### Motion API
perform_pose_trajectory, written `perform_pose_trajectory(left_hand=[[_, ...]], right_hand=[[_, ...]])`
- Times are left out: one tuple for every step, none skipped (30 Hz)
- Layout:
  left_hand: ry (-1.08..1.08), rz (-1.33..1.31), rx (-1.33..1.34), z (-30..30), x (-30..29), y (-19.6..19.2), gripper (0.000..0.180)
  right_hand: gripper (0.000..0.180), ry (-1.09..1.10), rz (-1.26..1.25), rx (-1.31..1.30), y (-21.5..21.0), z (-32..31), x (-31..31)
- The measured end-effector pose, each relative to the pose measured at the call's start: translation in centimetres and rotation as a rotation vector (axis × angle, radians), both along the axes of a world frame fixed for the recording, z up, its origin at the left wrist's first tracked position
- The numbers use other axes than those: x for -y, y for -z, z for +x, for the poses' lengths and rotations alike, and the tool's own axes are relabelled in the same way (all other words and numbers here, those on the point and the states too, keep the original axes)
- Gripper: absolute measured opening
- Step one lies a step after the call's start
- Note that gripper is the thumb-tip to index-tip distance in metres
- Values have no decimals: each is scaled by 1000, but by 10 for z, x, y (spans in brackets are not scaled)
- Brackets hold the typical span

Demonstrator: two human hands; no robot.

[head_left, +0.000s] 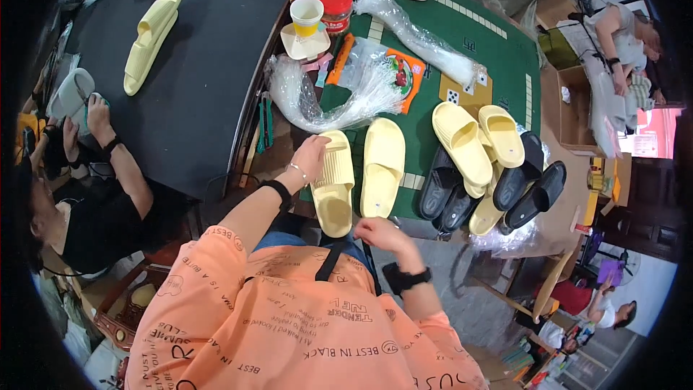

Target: The recorder is packing yellow and black sandals into plastic bags and boxes alongside other workers in a warehouse environment.

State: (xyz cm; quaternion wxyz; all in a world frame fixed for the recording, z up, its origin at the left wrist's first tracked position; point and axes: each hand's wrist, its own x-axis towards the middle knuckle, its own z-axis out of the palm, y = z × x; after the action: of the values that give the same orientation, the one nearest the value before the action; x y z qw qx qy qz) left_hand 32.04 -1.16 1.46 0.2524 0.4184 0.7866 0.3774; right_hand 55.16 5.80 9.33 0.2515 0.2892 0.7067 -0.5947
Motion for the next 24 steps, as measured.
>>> perform_pose_trajectory(left_hand=[[8, -4, -1, -1, -4, 1, 21], [-38, -73, 58, -3, -6, 2, 21], [-63, -146, 118, -2, -16, 1, 20], [-65, -262, 163, -5, -20, 9, 20], [-56, -266, 162, -5, -25, 4, 20], [-7, -380, 114, -4, -31, -1, 22], [35, -497, 64, -5, -34, -4, 23], [62, -587, 78, -7, -36, -4, 26], [60, -592, 75, -8, -37, -5, 26], [77, -618, 80, -6, -40, -4, 27], [95, -643, 86, -5, -42, -3, 28], [126, -653, 80, -4, -45, -2, 28], [123, -657, 78, -7, -44, 8, 28], [138, -629, 92, -10, -43, 17, 27], [153, -601, 106, -12, -41, 26, 26], [157, -603, 108, -13, -41, 25, 26], [155, -578, 173, -13, -42, 25, 25], [152, -552, 238, -13, -43, 24, 24], [150, -552, 236, -15, -43, 28, 24], [239, -509, 215, -17, -42, 31, 24], [327, -464, 194, -18, -42, 33, 25], [332, -464, 193, -16, -45, 30, 25], [272, -533, 196, -13, -49, 27, 25], [212, -601, 199, -10, -53, 23, 25]], right_hand=[[24, 58, 106, -31, 33, -1, 14], [24, 87, 143, -5, 56, -10, 23], [24, 137, 177, 25, 72, -15, 27], [24, 140, 173, 26, 88, -23, 33], [24, 197, 255, 16, 100, -32, 37], [23, 255, 338, 8, 110, -39, 40], [23, 258, 331, 8, 111, -52, 44], [20, 527, 247, -27, 105, -67, 48], [18, 796, 157, -61, 100, -81, 49], [18, 802, 156, -61, 103, -87, 48], [16, 887, 54, -117, 106, -93, 45], [15, 971, -49, -173, 108, -96, 44], [15, 970, -55, -174, 109, -100, 46], [15, 1000, -78, -187, 108, -103, 49], [14, 1029, -100, -201, 107, -105, 51], [14, 1033, -101, -198, 104, -104, 50], [14, 1023, -94, -176, 100, -102, 49], [14, 1012, -87, -154, 96, -101, 48], [14, 1011, -88, -156, 97, -101, 48], [13, 1022, -84, -184, 97, -102, 49], [13, 1033, -80, -213, 98, -102, 49], [13, 1039, -78, -214, 99, -100, 48], [12, 1002, -68, -209, 101, -97, 47], [11, 966, -57, -204, 102, -93, 45]])
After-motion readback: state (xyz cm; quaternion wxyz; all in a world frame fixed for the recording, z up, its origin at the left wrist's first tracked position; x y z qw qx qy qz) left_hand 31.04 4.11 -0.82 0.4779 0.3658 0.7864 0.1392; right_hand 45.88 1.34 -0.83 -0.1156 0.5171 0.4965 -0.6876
